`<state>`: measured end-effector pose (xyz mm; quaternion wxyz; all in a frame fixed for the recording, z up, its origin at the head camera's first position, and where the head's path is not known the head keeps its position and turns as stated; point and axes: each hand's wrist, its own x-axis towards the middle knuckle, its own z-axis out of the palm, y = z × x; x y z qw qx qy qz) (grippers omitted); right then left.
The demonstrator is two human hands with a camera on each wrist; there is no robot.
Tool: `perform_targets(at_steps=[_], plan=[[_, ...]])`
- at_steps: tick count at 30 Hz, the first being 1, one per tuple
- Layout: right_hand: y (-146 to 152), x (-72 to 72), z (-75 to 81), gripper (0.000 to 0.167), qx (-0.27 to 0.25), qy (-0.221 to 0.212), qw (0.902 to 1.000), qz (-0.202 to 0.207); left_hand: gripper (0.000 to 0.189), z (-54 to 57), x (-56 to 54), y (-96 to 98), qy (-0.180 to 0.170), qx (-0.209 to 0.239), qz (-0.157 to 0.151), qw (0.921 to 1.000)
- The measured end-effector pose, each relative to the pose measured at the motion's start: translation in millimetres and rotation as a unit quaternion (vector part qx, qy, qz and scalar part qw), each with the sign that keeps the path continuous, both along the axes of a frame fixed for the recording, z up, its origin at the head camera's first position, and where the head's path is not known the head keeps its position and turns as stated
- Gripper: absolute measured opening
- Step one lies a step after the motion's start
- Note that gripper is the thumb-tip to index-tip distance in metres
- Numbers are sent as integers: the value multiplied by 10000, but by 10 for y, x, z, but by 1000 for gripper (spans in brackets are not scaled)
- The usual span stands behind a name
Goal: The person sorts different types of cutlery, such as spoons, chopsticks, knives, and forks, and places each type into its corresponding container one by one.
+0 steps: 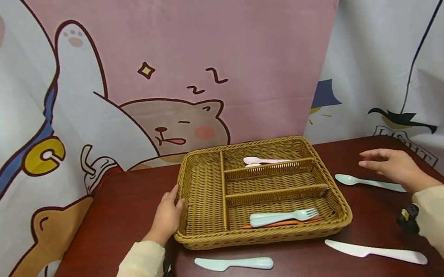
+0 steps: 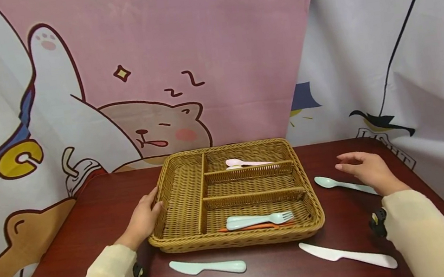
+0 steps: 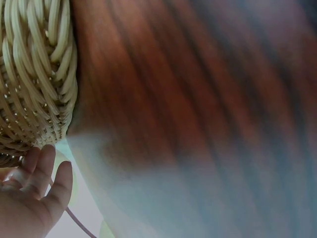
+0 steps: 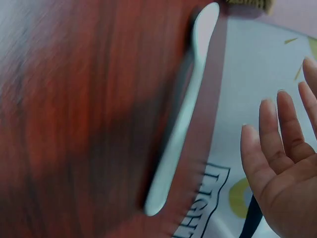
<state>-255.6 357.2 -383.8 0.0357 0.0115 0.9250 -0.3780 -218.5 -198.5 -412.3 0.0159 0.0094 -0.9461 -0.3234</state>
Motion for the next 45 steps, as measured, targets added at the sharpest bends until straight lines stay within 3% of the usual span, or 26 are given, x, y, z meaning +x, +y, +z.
perform_targets(at_steps=[10,16,28,33,45], plan=[[247,68,-153,70,591,-1,9983,-24,56,-13,-16,-8,-37,-39,-8,10000],[378,118,-230,63,1199,39,9927,136,57,-14,-17,-11,-129,-53,-7,9999],[493,75,-381,50,1852,283,9811,477,57,1,-4,-11,-152,-51,-22,9999],[515,55,-428,50,1999,222,9780,552,57,-9,-9,-14,-136,-44,-34,9999],[422,43,-403,29,1983,140,9780,628,57,-23,-16,-12,-99,-43,-18,9999]])
